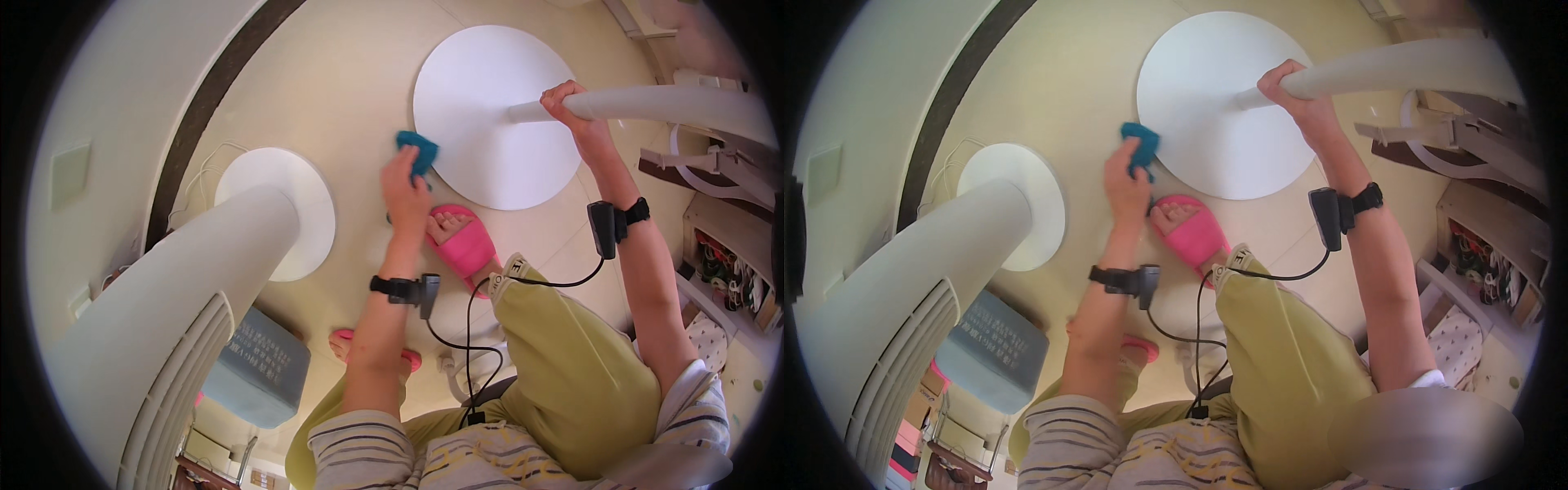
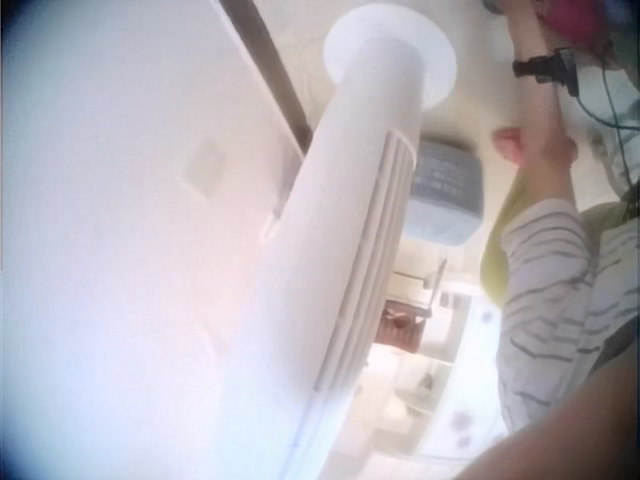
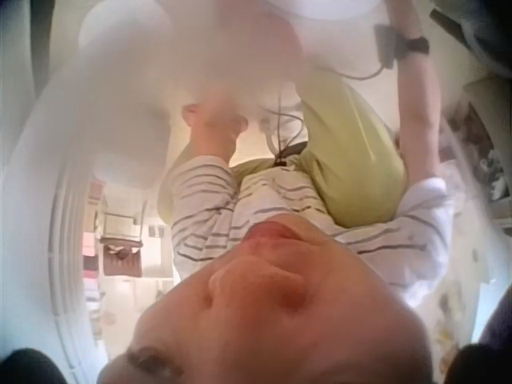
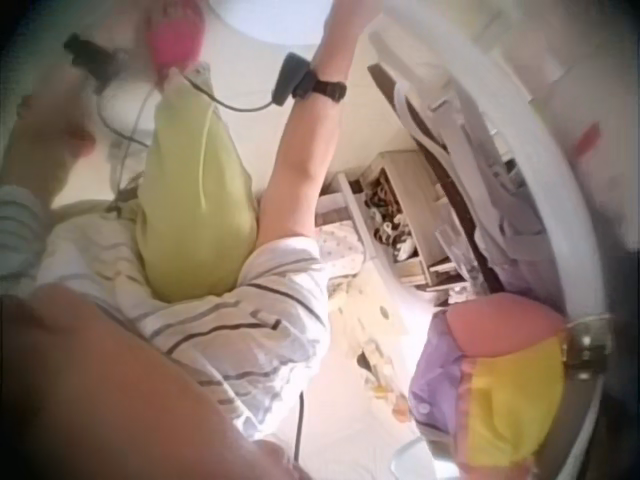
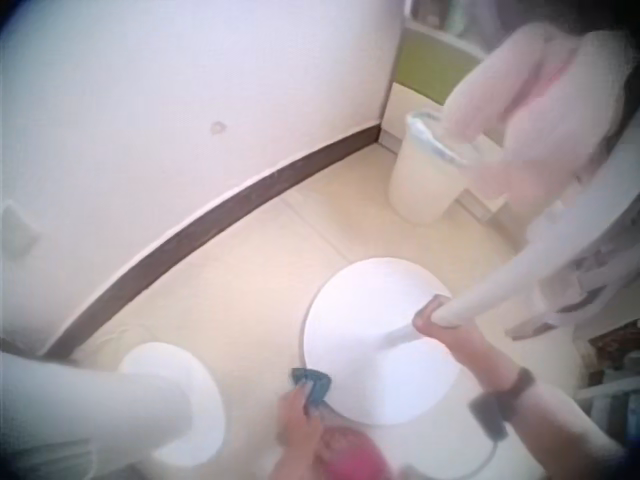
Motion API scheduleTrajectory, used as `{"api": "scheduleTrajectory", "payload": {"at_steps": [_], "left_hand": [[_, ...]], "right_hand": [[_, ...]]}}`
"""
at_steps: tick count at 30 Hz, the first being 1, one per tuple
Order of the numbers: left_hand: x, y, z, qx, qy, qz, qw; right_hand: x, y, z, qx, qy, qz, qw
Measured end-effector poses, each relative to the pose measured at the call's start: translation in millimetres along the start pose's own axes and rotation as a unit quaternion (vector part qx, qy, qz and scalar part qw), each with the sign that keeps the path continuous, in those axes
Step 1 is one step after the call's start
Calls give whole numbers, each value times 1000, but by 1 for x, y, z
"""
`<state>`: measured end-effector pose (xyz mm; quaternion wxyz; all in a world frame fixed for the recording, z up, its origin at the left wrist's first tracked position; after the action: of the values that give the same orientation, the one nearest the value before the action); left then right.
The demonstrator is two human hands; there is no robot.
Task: The person cleans the floor by hand with a cloth, first moving a tower fan and then wiping the area underneath and surrounding it.
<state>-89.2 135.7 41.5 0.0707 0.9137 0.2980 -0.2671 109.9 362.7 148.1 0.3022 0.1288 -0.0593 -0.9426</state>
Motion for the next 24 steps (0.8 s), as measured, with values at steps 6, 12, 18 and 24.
{"api": "scheduleTrajectory", "payload": {"at_steps": [6,12,18,24], "left_hand": [[-84,-93,42,8,-96,-164,982],[-68,-114,81,-126,-312,-82,938],[-58,-160,83,-68,-315,-114,940],[-74,-241,103,-109,-319,-143,931]], "right_hand": [[-1,11,10,56,-2,-6,998],[-26,50,-38,332,238,87,909],[67,30,-49,116,261,225,932],[116,-68,-52,63,409,120,902]]}}
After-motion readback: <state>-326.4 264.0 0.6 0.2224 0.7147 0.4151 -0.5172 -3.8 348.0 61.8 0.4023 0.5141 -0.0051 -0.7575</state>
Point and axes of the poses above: each hand's wrist, its own y-axis away from the middle knuckle, its own x-axis out of the palm, z = x × y, the point moved 4 cm from there along -y, towards the middle knuckle, and after that the axes turned 2 degrees about z, right-handed, at the moved point
